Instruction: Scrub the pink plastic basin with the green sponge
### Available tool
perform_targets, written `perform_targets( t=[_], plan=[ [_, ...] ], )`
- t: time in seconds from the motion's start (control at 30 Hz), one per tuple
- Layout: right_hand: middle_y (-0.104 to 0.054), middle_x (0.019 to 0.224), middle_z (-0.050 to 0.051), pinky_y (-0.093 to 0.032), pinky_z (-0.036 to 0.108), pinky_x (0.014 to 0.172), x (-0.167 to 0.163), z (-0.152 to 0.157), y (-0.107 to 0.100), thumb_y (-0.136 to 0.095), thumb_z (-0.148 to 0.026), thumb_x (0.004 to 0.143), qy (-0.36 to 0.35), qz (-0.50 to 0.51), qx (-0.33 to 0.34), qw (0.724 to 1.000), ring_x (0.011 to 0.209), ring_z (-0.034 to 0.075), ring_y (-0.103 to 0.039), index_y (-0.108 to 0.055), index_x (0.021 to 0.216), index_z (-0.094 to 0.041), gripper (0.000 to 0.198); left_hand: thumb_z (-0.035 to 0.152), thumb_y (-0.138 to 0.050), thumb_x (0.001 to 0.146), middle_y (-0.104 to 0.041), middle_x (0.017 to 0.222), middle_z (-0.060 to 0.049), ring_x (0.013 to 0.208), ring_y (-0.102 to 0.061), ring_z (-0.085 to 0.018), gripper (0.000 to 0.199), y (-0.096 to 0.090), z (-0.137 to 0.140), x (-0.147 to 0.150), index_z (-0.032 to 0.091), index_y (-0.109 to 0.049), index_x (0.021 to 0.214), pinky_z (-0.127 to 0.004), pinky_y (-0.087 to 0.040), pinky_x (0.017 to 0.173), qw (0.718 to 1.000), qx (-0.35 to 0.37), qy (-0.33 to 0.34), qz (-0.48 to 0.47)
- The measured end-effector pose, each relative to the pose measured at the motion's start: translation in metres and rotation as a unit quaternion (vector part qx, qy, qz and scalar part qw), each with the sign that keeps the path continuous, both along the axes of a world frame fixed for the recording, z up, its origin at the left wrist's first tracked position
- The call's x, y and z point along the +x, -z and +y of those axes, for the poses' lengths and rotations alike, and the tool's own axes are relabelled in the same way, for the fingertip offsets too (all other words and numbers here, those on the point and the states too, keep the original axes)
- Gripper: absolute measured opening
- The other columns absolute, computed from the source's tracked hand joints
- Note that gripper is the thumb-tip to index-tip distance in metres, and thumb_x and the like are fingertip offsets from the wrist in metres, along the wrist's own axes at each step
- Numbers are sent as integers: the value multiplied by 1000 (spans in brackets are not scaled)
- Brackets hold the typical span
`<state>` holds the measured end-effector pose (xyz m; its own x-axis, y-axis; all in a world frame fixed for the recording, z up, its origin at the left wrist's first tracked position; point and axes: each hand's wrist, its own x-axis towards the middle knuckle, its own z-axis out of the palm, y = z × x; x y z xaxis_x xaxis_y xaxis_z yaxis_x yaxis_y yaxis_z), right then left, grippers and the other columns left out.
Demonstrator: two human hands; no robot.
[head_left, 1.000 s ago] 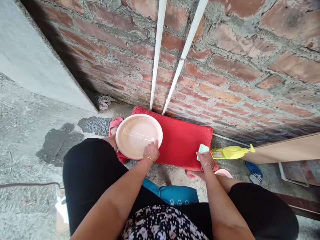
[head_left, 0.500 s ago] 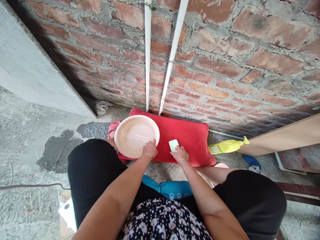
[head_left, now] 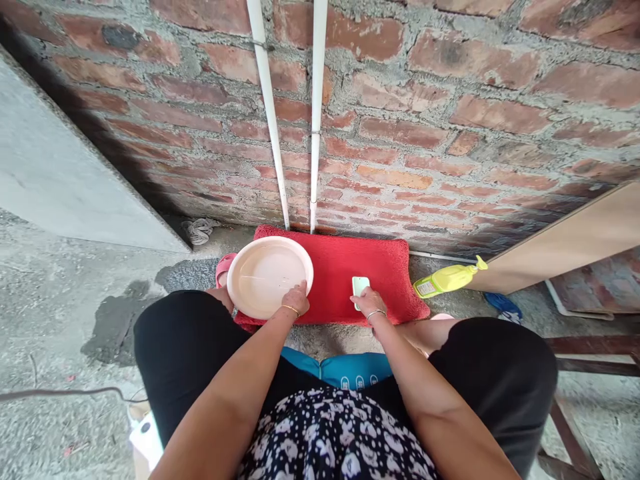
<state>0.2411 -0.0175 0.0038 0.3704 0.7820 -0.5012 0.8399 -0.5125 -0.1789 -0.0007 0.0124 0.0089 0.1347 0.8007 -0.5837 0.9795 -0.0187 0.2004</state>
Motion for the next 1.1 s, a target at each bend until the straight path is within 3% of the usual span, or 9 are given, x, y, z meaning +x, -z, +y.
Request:
perform_targets(
  t=[0.2, 0.33, 0.47, 0.63, 0.8, 0.93, 1.1],
  plan=[
    [-55, 102, 5, -41, 29, 70, -81, -3, 10, -57, -59, 70, -120, 32, -24, 992, 86, 20, -59, -57, 96, -25, 42, 24, -45, 76, -41, 136, -14, 120, -45, -24, 72, -6, -9, -11, 18, -16, 142, -36, -38, 95, 999, -25, 42, -11],
    [-53, 109, 9, -42, 31, 69, -112, -5, 18, -56, -56, 71, -145, 30, -29, 989, 85, 21, -59, -57, 98, -23, 42, 27, -46, 76, -41, 136, -14, 120, -44, -26, 73, -12, -13, -18, 18, -16, 142, -39, -38, 95, 997, -40, 60, -19],
    [-55, 107, 9, -42, 31, 69, -105, -2, 18, -60, -52, 69, -139, 18, -43, 989, 85, 21, -60, -58, 99, -23, 42, 26, -45, 77, -42, 134, -15, 120, -45, -26, 70, -13, -13, -19, 17, -18, 141, -39, -38, 95, 997, -37, 63, -26],
    [-59, 100, 8, -42, 29, 66, -60, -3, 17, -58, -53, 69, -90, -1, -53, 995, 85, 21, -60, -60, 97, -22, 42, 24, -46, 77, -44, 133, -15, 117, -48, -27, 68, -13, -8, -17, 17, -21, 140, -40, -39, 93, 996, -42, 69, -24],
    [-63, 91, 7, -40, 26, 61, -35, -4, 16, -59, -54, 67, -24, -2, -50, 998, 82, 21, -60, -62, 90, -21, 40, 33, -51, 77, -52, 126, -14, 113, -52, -25, 55, -18, 4, -20, 19, -38, 129, -38, -42, 89, 995, -55, 71, -54],
    [-63, 88, 4, -39, 25, 60, -65, 6, 13, -59, -55, 67, -44, 35, -27, 998, 79, 19, -60, -62, 82, -22, 37, 52, -36, 85, -59, 117, -11, 108, -56, -23, 47, -22, 18, -24, 18, -52, 113, -34, -43, 87, 990, -70, 65, -108],
    [-62, 91, 5, -42, 26, 65, -124, 27, 17, -58, -56, 69, -96, 54, -28, 994, 83, 19, -60, -61, 87, -23, 37, 40, -21, 93, -60, 116, -12, 106, -57, -22, 45, -26, 28, -28, 17, -54, 111, -33, -42, 87, 991, -31, 58, -119]
  ],
)
